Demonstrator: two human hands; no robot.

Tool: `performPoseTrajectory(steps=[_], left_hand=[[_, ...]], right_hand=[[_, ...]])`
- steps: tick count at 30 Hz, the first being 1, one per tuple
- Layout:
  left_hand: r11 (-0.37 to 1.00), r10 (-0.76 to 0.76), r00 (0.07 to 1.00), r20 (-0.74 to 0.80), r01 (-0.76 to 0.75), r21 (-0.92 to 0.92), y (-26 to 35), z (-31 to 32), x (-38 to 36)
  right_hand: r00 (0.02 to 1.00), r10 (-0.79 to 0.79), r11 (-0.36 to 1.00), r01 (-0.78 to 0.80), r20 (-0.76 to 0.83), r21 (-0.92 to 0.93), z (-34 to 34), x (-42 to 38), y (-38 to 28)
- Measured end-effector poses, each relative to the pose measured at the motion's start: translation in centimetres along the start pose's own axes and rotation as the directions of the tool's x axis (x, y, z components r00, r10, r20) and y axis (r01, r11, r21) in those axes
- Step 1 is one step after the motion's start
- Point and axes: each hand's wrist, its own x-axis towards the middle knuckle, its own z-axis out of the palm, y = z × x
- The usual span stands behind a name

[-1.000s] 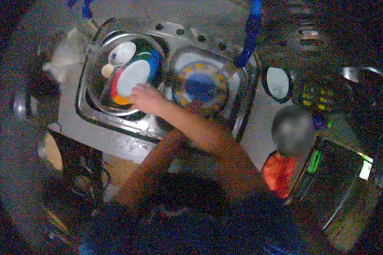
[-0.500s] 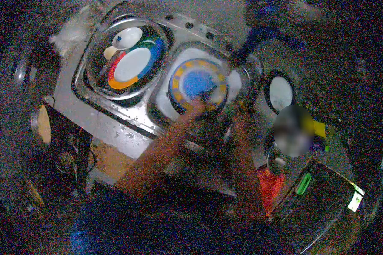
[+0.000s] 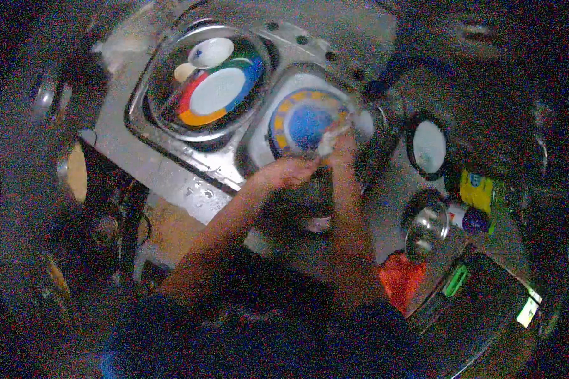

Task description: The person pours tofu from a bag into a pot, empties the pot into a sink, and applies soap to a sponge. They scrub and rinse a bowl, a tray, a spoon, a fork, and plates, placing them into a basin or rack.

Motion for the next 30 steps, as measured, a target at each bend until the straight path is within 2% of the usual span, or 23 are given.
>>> performPoseTrajectory(steps=[2,4,6,8,9,10,11,12,14,16,18,19,20,21,22,23,24,25,26,27,28,29,30], left_hand=[[0.998,0.06,0.97,-0.237,-0.056,0.022,0.3,0.6,0.5],[0.99,0.141,0.965,-0.22,-0.134,0.046,0.8,-0.9,1.3],[0.973,0.224,0.948,-0.227,-0.206,0.1,0.5,-1.1,0.7],[0.95,0.233,0.919,-0.318,-0.145,0.277,1.9,1.9,-3.2],[0.973,0.207,0.926,-0.315,-0.16,0.169,1.7,0.9,-3.2],[0.984,0.179,0.935,-0.306,-0.169,0.061,1.7,0.1,-3.1],[0.972,0.234,0.901,-0.365,-0.21,0.104,1.9,-0.4,-3.0],[0.957,0.288,0.86,-0.421,-0.248,0.148,1.9,-1.1,-3.0],[0.917,0.392,0.772,-0.501,-0.281,0.284,2.5,-1.0,-4.9],[0.859,0.482,0.698,-0.529,-0.255,0.445,3.4,1.2,-8.1],[0.828,0.556,0.637,-0.534,-0.364,0.428,3.3,0.5,-9.6],[0.832,0.55,0.564,-0.615,-0.308,0.462,3.8,0.9,-10.8],[0.801,0.599,0.518,-0.61,-0.395,0.451,4.3,1.2,-12.0],[0.78,0.626,0.481,-0.613,-0.392,0.489,4.5,-1.6,-12.6],[0.806,0.587,0.409,-0.699,-0.38,0.454,5.6,-1.6,-13.8],[0.721,0.688,0.333,-0.645,-0.417,0.554,5.9,-4.7,-14.5],[0.699,0.714,0.376,-0.591,-0.44,0.563,6.5,-6.9,-15.6],[0.757,0.633,0.275,-0.724,-0.414,0.505,7.3,-3.9,-14.5],[0.752,0.628,0.258,-0.734,-0.443,0.488,7.7,-6.7,-14.5],[0.728,0.654,0.263,-0.709,-0.475,0.495,7.7,-9.2,-14.5],[0.699,0.682,0.262,-0.683,-0.51,0.502,7.6,-10.8,-14.7],[0.705,0.675,0.282,-0.682,-0.519,0.484,7.6,-11.0,-14.4],[0.705,0.674,0.302,-0.674,-0.534,0.467,7.3,-10.4,-14.0]], right_hand=[[0.942,0.077,0.995,-0.052,0.325,-0.087,-0.3,0.0,0.7],[0.989,0.13,0.913,-0.094,0.065,-0.396,2.1,-1.2,2.0],[0.981,0.168,0.939,-0.13,0.094,-0.319,2.4,0.0,2.6],[0.975,0.192,0.958,-0.162,0.109,-0.238,0.6,2.0,2.3],[0.974,0.197,0.966,-0.173,0.112,-0.193,-0.4,2.8,2.0],[0.953,0.244,0.965,-0.219,0.182,-0.146,-0.7,3.2,2.6],[0.924,0.288,0.957,-0.27,0.251,-0.107,-0.6,3.4,3.1],[0.848,0.364,0.929,-0.362,0.385,-0.082,-0.5,3.2,5.0],[0.717,0.487,0.861,-0.49,0.499,-0.137,2.5,2.0,6.6],[0.821,0.456,0.888,-0.395,0.344,-0.233,8.1,0.4,6.6],[0.948,0.228,0.949,-0.166,0.221,-0.266,11.2,-1.9,8.4],[0.971,0.152,0.946,-0.089,0.183,-0.31,11.6,-2.1,9.1],[0.981,0.085,0.938,-0.021,0.173,-0.346,11.3,-1.9,9.3],[0.983,0.038,0.915,0.038,0.178,-0.402,10.5,-1.4,9.5],[0.983,-0.026,0.88,0.109,0.183,-0.463,9.2,-0.6,9.2],[0.977,-0.11,0.826,0.191,0.181,-0.531,7.3,0.2,8.4],[0.95,-0.252,0.724,0.313,0.187,-0.615,4.4,1.3,6.7],[0.896,-0.399,0.593,0.413,0.194,-0.691,0.5,2.0,2.9],[0.808,-0.547,0.393,0.48,0.22,-0.784,-2.8,2.7,0.6],[0.662,-0.681,0.108,0.514,0.313,-0.851,-6.2,3.2,-2.2],[0.483,-0.773,-0.176,0.459,0.411,-0.871,-9.2,3.5,-5.3],[0.293,-0.821,-0.398,0.32,0.49,-0.86,-11.8,3.8,-8.6],[0.218,-0.887,-0.333,0.307,0.407,-0.891,-13.3,3.4,-11.8]])
